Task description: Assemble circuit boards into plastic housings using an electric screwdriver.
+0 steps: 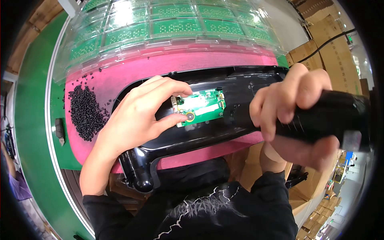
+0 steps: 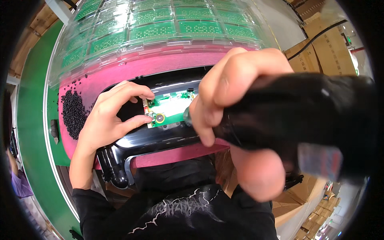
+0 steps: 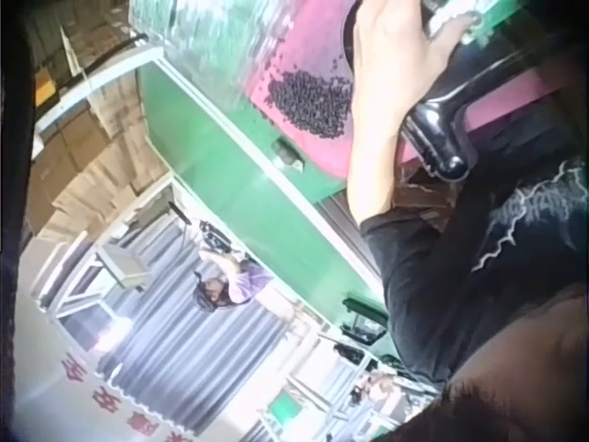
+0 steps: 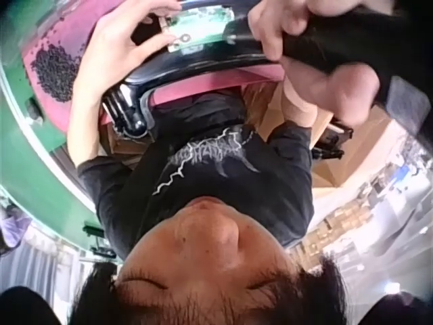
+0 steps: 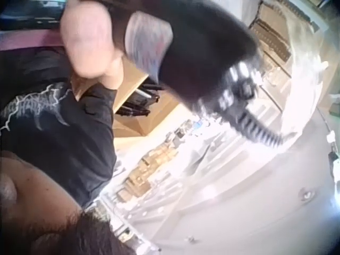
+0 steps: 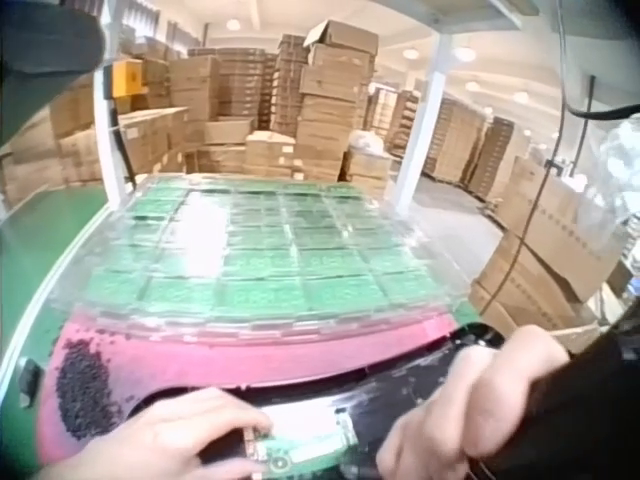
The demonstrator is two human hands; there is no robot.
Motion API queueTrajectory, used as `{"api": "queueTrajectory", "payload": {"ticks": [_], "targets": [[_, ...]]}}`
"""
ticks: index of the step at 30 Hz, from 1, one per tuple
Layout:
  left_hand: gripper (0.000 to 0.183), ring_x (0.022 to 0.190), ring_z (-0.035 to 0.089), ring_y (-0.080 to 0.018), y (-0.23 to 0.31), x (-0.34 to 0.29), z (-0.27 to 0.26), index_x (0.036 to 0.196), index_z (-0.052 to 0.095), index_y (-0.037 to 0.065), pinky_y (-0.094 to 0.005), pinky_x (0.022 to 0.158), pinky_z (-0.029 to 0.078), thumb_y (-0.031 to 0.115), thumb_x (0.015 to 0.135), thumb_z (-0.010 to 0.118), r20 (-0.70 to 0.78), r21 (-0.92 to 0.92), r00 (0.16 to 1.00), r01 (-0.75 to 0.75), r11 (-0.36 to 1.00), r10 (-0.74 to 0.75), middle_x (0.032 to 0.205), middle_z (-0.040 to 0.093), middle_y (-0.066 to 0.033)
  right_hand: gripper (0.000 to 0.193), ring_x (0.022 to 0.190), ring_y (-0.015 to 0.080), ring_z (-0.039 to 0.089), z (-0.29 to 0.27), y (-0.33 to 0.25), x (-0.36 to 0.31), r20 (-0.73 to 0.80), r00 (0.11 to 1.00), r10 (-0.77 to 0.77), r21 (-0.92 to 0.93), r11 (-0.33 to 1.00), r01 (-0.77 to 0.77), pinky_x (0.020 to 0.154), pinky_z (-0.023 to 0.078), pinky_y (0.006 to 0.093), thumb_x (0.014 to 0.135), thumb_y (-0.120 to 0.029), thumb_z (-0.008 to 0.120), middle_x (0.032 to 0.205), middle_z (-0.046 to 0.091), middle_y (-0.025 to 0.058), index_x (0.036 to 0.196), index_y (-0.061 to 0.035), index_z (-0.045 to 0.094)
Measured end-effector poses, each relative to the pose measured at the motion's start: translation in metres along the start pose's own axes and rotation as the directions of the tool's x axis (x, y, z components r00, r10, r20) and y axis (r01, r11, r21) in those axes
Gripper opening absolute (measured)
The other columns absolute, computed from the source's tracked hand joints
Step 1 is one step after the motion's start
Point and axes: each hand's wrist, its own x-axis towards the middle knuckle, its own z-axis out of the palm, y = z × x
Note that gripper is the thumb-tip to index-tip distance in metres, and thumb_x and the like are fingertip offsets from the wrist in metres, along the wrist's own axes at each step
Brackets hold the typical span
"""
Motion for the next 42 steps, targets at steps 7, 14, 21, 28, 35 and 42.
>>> {"api": "queueTrajectory", "payload": {"ticks": [7,14,21,28,35,42], "targets": [[0.051,0.108,0.058,-0.0313,0.001,-0.003,0.003,0.112,0.06,0.004,-0.041,0.093,0.048,0.005,0.065,0.082,0.147,0.111,0.981,0.11,0.988,-0.126,0.111,0.062,-0.0109,0.056,0.047,0.0122,0.049,-0.007,0.007,-0.013,-0.258,0.962,0.09,-0.083,0.99,-0.114,0.051,0.044,0.0313,0.085,-0.053,0.063,0.084,0.047,0.0062,0.105,-0.0034,0.045],[0.047,0.104,0.059,-0.0312,0.004,-0.001,0.002,0.109,0.061,0.003,-0.0408,0.09,0.049,0.004,0.066,0.081,0.119,0.15,0.985,0.106,0.983,-0.125,0.109,0.063,-0.0108,0.054,0.045,0.0119,0.048,-0.003,0.014,-0.011,-0.292,0.944,0.156,-0.096,0.977,-0.191,0.049,0.043,0.031,0.084,-0.052,0.063,0.083,0.047,0.0061,0.1,-0.0042,0.044],[0.038,0.096,0.061,-0.0302,0.002,0.001,-0.001,0.102,0.065,0.003,-0.0392,0.083,0.05,0.005,0.067,0.081,0.049,0.123,0.997,0.052,0.991,-0.059,0.101,0.065,-0.0099,0.047,0.047,0.012,0.051,-0.019,0.029,-0.006,-0.086,0.994,-0.064,0.165,0.983,0.078,0.049,0.043,0.0299,0.088,-0.05,0.06,0.087,0.049,0.004,0.102,-0.0071,0.044],[0.032,0.09,0.062,-0.0304,0.0,0.0,0.003,0.098,0.065,0.001,-0.0389,0.078,0.051,0.011,0.071,0.079,0.136,-0.037,0.987,-0.076,0.996,0.08,0.096,0.064,-0.0103,0.042,0.042,0.009,0.052,0.007,0.022,0.004,-0.23,0.963,-0.14,0.37,0.903,0.22,0.041,0.045,0.0261,0.086,-0.039,0.066,0.083,0.05,0.004,0.101,-0.0048,0.046],[0.023,0.08,0.062,-0.0311,-0.001,-0.002,0.002,0.09,0.063,0.0,-0.039,0.072,0.052,0.002,0.071,0.075,0.117,-0.126,0.984,-0.118,0.985,0.133,0.086,0.063,-0.0111,0.04,0.041,0.0096,0.052,0.017,0.021,0.008,-0.266,0.94,-0.213,0.372,0.877,0.304,0.041,0.046,0.0255,0.084,-0.035,0.068,0.081,0.051,0.005,0.099,-0.004,0.047],[0.018,0.074,0.063,-0.0281,0.002,-0.003,0.001,0.08,0.063,0.0,-0.0374,0.065,0.053,-0.004,0.065,0.072,0.105,-0.048,0.98,-0.163,0.985,0.167,0.078,0.062,-0.0082,0.038,0.042,0.0104,0.054,0.024,0.013,0.009,-0.251,0.935,-0.252,0.367,0.868,0.333,0.042,0.048,0.0268,0.084,-0.033,0.068,0.081,0.05,0.0056,0.096,-0.004,0.046]]}}
